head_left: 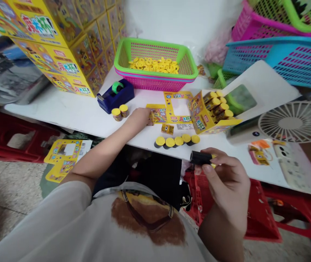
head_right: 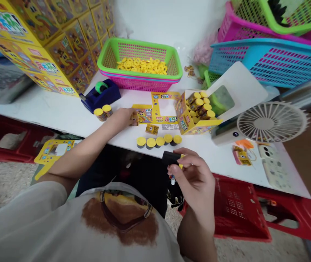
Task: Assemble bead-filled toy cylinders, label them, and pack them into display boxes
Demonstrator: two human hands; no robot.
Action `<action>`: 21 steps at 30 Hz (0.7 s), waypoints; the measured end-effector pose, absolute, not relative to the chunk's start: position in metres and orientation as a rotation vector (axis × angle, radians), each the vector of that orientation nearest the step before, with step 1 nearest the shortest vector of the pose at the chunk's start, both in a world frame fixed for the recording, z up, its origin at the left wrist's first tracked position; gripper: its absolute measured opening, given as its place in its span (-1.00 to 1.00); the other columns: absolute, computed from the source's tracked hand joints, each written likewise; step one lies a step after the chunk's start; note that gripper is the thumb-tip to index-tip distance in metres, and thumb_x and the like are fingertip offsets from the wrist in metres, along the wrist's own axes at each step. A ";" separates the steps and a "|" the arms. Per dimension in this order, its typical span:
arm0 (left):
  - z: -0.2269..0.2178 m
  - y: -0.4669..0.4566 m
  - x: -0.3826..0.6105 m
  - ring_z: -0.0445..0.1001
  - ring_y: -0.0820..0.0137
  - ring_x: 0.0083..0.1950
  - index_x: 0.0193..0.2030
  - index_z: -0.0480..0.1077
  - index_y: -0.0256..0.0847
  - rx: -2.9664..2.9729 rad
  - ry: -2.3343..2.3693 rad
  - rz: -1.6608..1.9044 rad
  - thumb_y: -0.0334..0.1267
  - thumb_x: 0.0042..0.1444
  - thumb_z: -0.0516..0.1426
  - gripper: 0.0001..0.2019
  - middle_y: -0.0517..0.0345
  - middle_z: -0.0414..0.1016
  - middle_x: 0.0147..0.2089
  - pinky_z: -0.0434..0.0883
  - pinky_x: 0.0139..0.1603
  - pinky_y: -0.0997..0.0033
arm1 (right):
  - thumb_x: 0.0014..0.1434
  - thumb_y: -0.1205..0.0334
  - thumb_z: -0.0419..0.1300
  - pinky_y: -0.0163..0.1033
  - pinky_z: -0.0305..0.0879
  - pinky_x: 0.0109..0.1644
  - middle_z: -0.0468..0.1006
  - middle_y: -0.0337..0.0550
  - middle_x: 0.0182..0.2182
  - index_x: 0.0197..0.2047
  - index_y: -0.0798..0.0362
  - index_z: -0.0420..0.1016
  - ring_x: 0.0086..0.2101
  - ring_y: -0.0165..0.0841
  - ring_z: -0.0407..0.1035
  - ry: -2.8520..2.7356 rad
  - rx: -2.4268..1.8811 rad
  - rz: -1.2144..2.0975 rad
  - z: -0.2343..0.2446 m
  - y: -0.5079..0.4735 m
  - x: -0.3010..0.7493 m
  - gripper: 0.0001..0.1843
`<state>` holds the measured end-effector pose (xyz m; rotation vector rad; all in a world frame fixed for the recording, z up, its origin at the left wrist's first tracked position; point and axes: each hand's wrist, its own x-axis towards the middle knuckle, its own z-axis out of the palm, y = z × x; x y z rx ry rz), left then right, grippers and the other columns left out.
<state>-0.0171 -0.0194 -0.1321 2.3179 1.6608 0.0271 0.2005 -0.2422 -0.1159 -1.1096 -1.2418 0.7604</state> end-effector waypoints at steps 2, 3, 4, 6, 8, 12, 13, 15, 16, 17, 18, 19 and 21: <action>-0.131 -0.021 -0.024 0.62 0.19 0.04 0.20 0.52 -0.24 2.308 1.679 0.044 -0.25 0.17 0.37 -0.54 -0.02 0.68 -0.01 0.47 0.03 0.35 | 0.25 0.43 0.39 -0.38 0.58 -0.33 0.62 -0.19 0.01 -0.13 -0.08 0.57 -0.36 -0.50 0.56 -1.255 -1.116 0.765 -0.117 -0.241 0.199 -0.78; -0.130 -0.023 -0.027 0.61 0.22 0.04 0.21 0.52 -0.21 2.310 1.687 0.058 -0.24 0.20 0.36 -0.56 0.02 0.69 0.00 0.46 0.04 0.36 | 0.25 0.42 0.39 -0.38 0.58 -0.35 0.62 -0.18 0.01 -0.12 -0.08 0.58 -0.35 -0.49 0.56 -1.258 -1.120 0.766 -0.117 -0.240 0.198 -0.78; -0.129 -0.026 -0.030 0.61 0.24 0.05 0.22 0.52 -0.18 2.315 1.692 0.071 -0.22 0.23 0.34 -0.58 0.04 0.69 0.00 0.46 0.04 0.37 | 0.25 0.42 0.40 -0.38 0.57 -0.36 0.62 -0.17 0.01 -0.12 -0.08 0.57 -0.34 -0.48 0.56 -1.262 -1.122 0.769 -0.117 -0.239 0.197 -0.79; -0.127 -0.032 -0.033 0.62 0.19 0.05 0.20 0.54 -0.17 2.328 1.707 0.077 -0.18 0.30 0.29 -0.64 0.00 0.69 -0.02 0.47 0.00 0.33 | 0.25 0.41 0.39 -0.37 0.57 -0.37 0.63 -0.17 0.02 -0.11 -0.08 0.58 -0.36 -0.48 0.55 -1.282 -1.105 0.784 -0.116 -0.236 0.194 -0.79; -0.127 -0.038 -0.035 0.64 0.10 0.01 0.24 0.53 -0.19 2.346 1.735 0.076 -0.15 0.37 0.21 -0.64 -0.11 0.69 -0.04 0.48 -0.08 0.27 | 0.26 0.42 0.38 -0.37 0.56 -0.37 0.63 -0.17 0.01 -0.11 -0.09 0.58 -0.35 -0.48 0.55 -1.326 -1.073 0.803 -0.115 -0.232 0.190 -0.79; -0.133 -0.043 -0.038 0.66 0.04 -0.05 0.32 0.49 -0.13 2.449 1.690 0.126 -0.22 0.46 0.09 -0.63 -0.19 0.68 -0.04 0.50 -0.09 0.17 | 0.25 0.42 0.38 -0.35 0.53 -0.35 0.65 -0.10 -0.03 -0.13 -0.07 0.60 -0.17 -0.36 0.59 -1.445 -1.030 0.815 -0.111 -0.226 0.180 -0.80; -0.135 -0.042 -0.040 0.65 0.03 0.01 0.27 0.53 -0.09 2.489 1.632 0.174 -0.24 0.45 0.10 -0.66 -0.20 0.67 0.05 0.51 -0.03 0.14 | 0.24 0.41 0.38 -0.34 0.52 -0.35 0.65 -0.07 -0.03 -0.14 -0.06 0.59 -0.15 -0.33 0.59 -1.472 -1.030 0.820 -0.110 -0.224 0.178 -0.82; -0.139 -0.037 -0.043 0.58 0.01 0.18 0.16 0.61 -0.06 2.549 1.509 0.321 -0.30 0.39 0.16 -0.71 -0.17 0.58 0.27 0.49 0.12 0.07 | 0.25 0.38 0.38 -0.32 0.53 -0.35 0.65 -0.06 -0.04 -0.13 -0.06 0.59 -0.17 -0.32 0.60 -1.498 -1.031 0.822 -0.109 -0.222 0.173 -0.83; -0.140 -0.035 -0.045 0.54 0.02 0.23 0.12 0.63 -0.06 2.563 1.449 0.414 -0.32 0.36 0.18 -0.72 -0.13 0.54 0.33 0.47 0.18 0.05 | 0.24 0.37 0.39 -0.31 0.54 -0.34 0.66 -0.07 -0.05 -0.09 -0.07 0.59 -0.19 -0.33 0.60 -1.490 -1.032 0.830 -0.108 -0.221 0.171 -0.79; -0.140 -0.034 -0.048 0.53 0.06 0.24 0.11 0.64 -0.07 2.558 1.392 0.514 -0.34 0.35 0.19 -0.72 -0.11 0.55 0.32 0.46 0.23 0.06 | 0.24 0.37 0.40 -0.31 0.55 -0.33 0.67 -0.10 -0.06 -0.03 -0.09 0.57 -0.23 -0.35 0.60 -1.465 -1.035 0.839 -0.108 -0.221 0.170 -0.74; -0.139 -0.035 -0.050 0.55 0.11 0.20 0.09 0.64 -0.09 2.530 1.331 0.624 -0.36 0.34 0.18 -0.73 -0.09 0.60 0.25 0.45 0.24 0.10 | 0.23 0.36 0.40 -0.31 0.56 -0.33 0.67 -0.13 -0.06 0.03 -0.11 0.56 -0.28 -0.38 0.59 -1.429 -1.037 0.851 -0.107 -0.220 0.168 -0.68; -0.138 -0.038 -0.053 0.57 0.16 0.13 0.06 0.65 -0.12 2.485 1.259 0.741 -0.36 0.35 0.17 -0.74 -0.06 0.66 0.15 0.46 0.22 0.15 | 0.23 0.36 0.40 -0.32 0.56 -0.33 0.68 -0.15 -0.06 0.07 -0.13 0.55 -0.32 -0.41 0.57 -1.387 -1.044 0.860 -0.107 -0.220 0.167 -0.63; -0.134 -0.050 -0.058 0.62 0.26 -0.02 0.00 0.65 -0.15 2.340 1.111 0.952 -0.32 0.35 0.17 -0.78 0.01 0.70 -0.05 0.49 0.11 0.28 | 0.22 0.36 0.42 -0.33 0.56 -0.31 0.67 -0.17 -0.05 0.08 -0.14 0.57 -0.33 -0.43 0.57 -1.306 -1.061 0.837 -0.106 -0.219 0.165 -0.61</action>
